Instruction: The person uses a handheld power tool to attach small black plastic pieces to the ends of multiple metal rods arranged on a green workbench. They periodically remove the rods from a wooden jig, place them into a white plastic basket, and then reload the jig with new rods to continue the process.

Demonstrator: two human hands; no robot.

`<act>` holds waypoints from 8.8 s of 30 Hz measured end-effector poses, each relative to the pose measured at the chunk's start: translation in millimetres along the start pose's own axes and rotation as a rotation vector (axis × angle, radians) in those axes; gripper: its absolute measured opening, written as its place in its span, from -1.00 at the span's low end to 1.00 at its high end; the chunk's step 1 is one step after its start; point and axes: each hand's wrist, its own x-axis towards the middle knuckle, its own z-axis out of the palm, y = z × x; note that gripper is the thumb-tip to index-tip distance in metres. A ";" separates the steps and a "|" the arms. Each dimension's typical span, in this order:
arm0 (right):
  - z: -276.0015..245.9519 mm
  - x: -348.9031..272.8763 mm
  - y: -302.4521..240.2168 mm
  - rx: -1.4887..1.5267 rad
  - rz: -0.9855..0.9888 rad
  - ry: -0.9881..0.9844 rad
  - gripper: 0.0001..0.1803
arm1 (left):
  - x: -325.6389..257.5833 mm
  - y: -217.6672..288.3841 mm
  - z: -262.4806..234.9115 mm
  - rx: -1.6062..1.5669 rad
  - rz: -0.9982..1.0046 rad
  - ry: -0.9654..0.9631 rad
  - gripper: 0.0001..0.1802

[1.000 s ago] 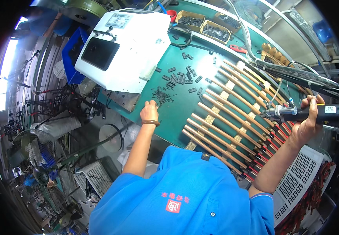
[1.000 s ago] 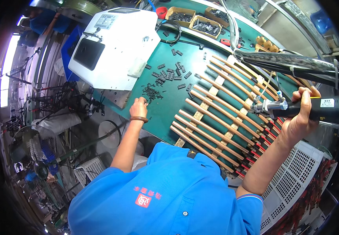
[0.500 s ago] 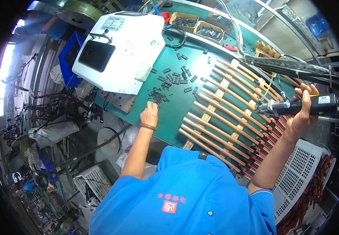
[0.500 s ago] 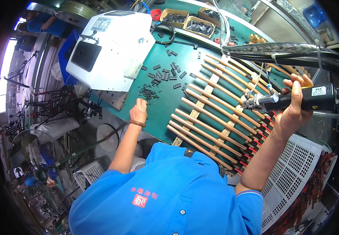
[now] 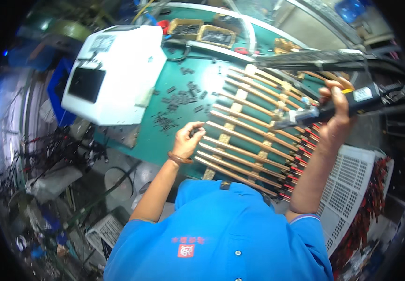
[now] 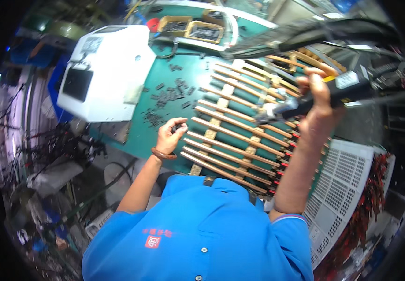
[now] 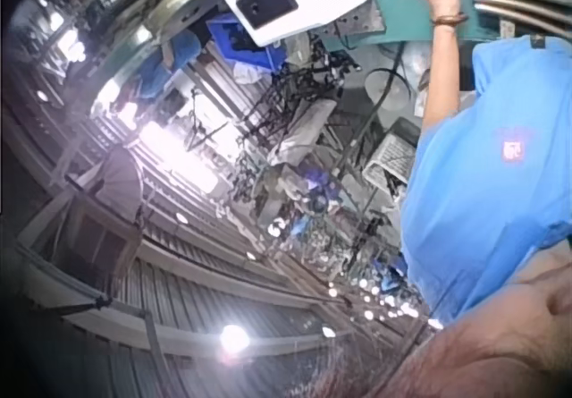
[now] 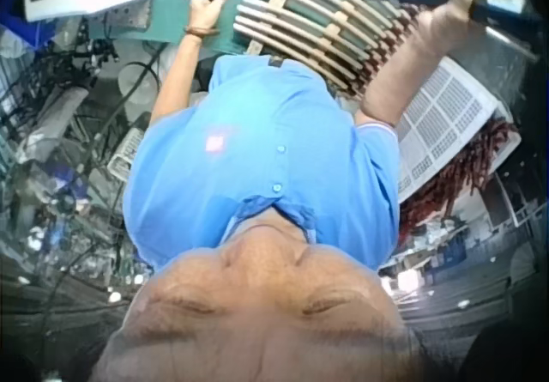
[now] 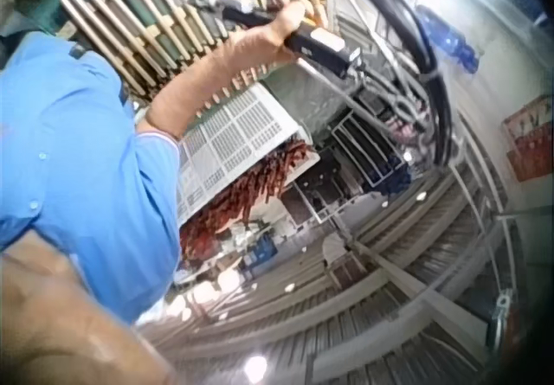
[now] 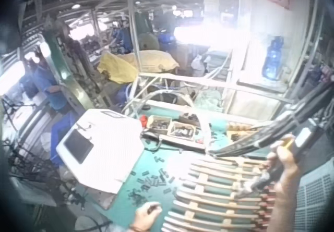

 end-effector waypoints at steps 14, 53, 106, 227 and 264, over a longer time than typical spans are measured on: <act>12.7 -21.8 -6.0 0.095 -0.037 0.011 -0.67 | 42.2 2.4 140.6 -0.004 0.170 -0.439 -0.84; -16.4 7.5 8.4 0.049 -0.174 0.133 -0.70 | 98.8 13.5 141.6 -0.840 -0.653 -0.392 -0.70; 3.2 62.7 64.2 0.008 -0.260 0.185 -0.69 | 204.7 21.6 199.4 0.839 0.815 -0.590 -0.74; -2.1 47.2 43.9 -0.057 -0.461 0.099 -0.70 | 222.7 -36.9 218.5 0.761 0.858 -0.386 -0.81; 0.3 36.3 103.9 -0.218 -0.386 0.131 -0.72 | 222.9 -24.9 220.9 0.837 0.439 -0.552 -0.69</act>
